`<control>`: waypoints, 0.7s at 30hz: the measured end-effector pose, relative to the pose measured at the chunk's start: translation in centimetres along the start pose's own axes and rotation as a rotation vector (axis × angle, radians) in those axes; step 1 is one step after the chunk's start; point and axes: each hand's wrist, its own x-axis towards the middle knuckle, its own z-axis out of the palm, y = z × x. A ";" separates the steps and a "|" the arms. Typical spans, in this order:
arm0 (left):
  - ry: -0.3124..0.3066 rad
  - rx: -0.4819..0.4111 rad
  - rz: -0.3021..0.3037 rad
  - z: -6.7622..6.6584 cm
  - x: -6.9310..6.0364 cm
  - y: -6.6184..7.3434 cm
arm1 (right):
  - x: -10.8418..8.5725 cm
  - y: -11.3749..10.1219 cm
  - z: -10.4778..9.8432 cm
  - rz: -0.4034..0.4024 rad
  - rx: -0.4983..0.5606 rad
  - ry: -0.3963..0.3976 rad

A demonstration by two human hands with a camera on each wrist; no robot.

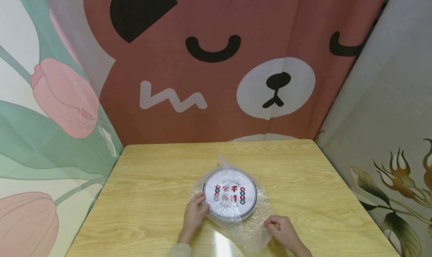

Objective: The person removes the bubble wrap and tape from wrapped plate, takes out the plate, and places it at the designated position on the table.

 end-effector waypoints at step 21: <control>0.007 -0.012 -0.002 0.0 0.1 0.0 | -0.4 0.7 0.3 -0.044 -0.053 -0.087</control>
